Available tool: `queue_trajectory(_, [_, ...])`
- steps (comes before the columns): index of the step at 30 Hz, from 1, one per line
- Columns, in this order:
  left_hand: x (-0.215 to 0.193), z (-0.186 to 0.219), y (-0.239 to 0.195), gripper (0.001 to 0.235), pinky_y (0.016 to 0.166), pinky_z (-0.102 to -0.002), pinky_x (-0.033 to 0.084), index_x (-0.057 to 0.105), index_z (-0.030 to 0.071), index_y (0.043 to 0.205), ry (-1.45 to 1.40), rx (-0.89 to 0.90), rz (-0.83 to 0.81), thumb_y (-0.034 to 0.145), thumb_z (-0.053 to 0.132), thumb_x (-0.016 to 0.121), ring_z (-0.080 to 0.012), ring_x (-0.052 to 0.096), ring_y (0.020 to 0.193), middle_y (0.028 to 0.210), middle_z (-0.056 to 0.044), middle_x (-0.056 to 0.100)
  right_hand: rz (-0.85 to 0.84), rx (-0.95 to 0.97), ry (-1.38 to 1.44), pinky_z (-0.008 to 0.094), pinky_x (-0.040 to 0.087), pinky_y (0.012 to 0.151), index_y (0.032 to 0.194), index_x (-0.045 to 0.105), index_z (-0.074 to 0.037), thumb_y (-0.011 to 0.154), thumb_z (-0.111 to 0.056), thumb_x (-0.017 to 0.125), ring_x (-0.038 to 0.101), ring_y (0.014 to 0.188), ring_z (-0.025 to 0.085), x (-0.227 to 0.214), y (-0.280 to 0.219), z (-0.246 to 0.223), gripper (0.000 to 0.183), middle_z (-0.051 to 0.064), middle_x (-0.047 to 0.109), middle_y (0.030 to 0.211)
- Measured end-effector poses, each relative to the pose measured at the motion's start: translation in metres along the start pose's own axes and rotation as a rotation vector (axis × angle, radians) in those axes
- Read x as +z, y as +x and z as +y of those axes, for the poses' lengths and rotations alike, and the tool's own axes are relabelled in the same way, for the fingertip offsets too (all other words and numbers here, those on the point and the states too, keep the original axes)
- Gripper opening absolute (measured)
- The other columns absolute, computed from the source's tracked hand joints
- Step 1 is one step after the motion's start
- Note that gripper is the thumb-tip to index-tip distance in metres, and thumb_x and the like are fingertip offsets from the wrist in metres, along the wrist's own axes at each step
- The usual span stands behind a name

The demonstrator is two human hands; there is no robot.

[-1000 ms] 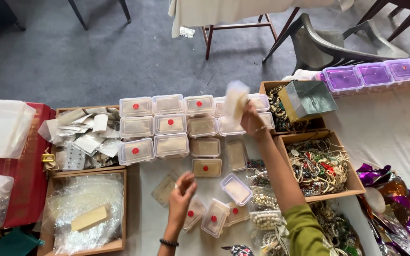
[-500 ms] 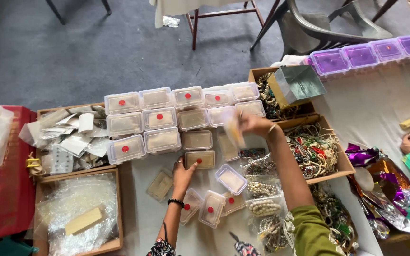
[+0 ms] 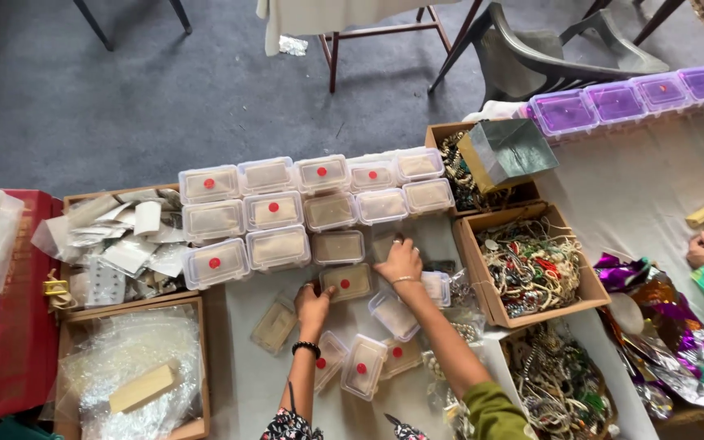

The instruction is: The person folds a rectangular bar of soap in a beige wrapper and places it into a small clear plastic container. They then close the container and arrange it with other identical containers on the table.

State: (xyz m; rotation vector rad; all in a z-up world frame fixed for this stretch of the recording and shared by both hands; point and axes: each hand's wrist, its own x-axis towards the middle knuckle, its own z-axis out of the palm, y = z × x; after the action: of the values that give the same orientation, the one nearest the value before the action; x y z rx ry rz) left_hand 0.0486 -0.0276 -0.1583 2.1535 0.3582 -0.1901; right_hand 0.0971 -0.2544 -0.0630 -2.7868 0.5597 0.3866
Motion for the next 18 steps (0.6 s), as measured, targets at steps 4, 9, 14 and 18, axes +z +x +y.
queue_trajectory(4, [0.003,-0.003,0.015,0.044,0.089,-0.044,0.054,0.074,0.002,0.107,-0.037,-0.052,-0.037,0.077,0.033,0.082,-0.0375,0.071,0.100,0.105,-0.020,0.075,-0.065,-0.129,0.110,0.044,0.053,0.100,0.139,0.054,-0.008,0.059,-0.040,0.090,0.061,0.116,0.038,-0.044,-0.003,0.005,0.094,0.020,0.057,0.128])
queue_trajectory(9, [0.006,-0.010,0.017,0.042,0.088,-0.043,0.055,0.075,0.002,0.105,-0.002,-0.103,-0.089,0.078,0.033,0.084,-0.0360,0.071,0.098,0.104,-0.018,0.076,0.011,-0.845,0.592,0.042,0.046,0.108,0.149,0.049,-0.004,0.056,-0.019,0.088,0.060,0.125,0.035,-0.094,0.083,0.014,0.102,0.021,0.062,0.135])
queue_trajectory(14, [0.003,-0.011,0.013,0.040,0.086,-0.039,0.056,0.076,0.005,0.105,-0.166,-0.092,-0.126,0.076,0.030,0.083,-0.0304,0.075,0.095,0.102,-0.013,0.079,0.057,-0.742,0.341,0.037,0.048,0.110,0.145,0.053,-0.018,0.055,-0.007,0.094,0.060,0.127,0.029,-0.132,0.154,-0.054,0.100,0.011,0.061,0.140])
queue_trajectory(18, [0.000,-0.002,0.010,0.039,0.087,-0.040,0.055,0.076,0.004,0.106,-0.129,-0.094,-0.049,0.077,0.029,0.083,-0.0317,0.074,0.095,0.102,-0.015,0.078,0.011,-0.730,0.166,0.037,0.049,0.109,0.146,0.052,-0.022,0.053,-0.007,0.093,0.060,0.127,0.031,-0.100,0.193,-0.058,0.103,0.009,0.060,0.141])
